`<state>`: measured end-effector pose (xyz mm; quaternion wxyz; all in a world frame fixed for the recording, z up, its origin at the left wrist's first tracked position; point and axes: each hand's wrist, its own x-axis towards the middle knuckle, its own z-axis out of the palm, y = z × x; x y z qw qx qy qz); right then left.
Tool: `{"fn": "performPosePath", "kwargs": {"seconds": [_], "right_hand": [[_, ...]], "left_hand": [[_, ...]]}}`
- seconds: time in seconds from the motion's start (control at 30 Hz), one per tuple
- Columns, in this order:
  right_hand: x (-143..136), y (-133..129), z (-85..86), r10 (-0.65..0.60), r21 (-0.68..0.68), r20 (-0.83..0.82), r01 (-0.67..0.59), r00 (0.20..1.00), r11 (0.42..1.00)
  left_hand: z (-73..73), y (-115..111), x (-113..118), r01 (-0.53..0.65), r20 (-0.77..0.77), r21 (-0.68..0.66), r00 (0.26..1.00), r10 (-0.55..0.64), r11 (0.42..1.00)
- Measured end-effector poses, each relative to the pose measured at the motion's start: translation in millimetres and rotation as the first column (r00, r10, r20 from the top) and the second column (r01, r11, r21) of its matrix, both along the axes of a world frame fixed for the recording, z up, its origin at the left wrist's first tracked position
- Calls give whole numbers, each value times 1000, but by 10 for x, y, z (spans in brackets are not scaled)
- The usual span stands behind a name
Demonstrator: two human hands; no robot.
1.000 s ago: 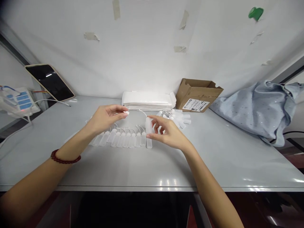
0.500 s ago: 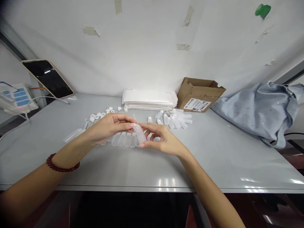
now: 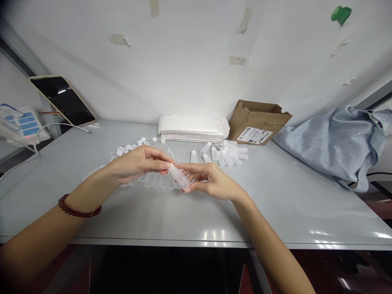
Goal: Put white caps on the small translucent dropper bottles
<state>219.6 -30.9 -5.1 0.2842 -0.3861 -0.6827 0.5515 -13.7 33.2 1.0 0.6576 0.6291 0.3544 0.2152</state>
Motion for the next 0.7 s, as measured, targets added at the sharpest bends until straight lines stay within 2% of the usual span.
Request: {"fn": "performPosePath", "kwargs": {"seconds": [0.17, 0.3, 0.47, 0.63, 0.7], "right_hand": [[7, -6, -51, 8, -29, -9, -8, 1000, 1000], [7, -20, -81, 7, -32, -50, -9, 999, 999], [0, -17, -69, 34, 66, 5, -34, 999, 997], [-6, -18, -48, 57, 22, -21, -56, 998, 998], [-20, -22, -52, 29, 15, -33, -29, 999, 999]], "left_hand": [[26, 4, -19, 43, -47, -13, 998, -44, 999], [33, 5, -22, 4, -54, -21, 999, -5, 1000], [-12, 30, -40, -42, -33, -48, 999, 41, 998], [-26, 24, -21, -59, -21, -75, 998, 57, 995], [-26, 13, -4, -66, -20, -75, 998, 65, 995]]}}
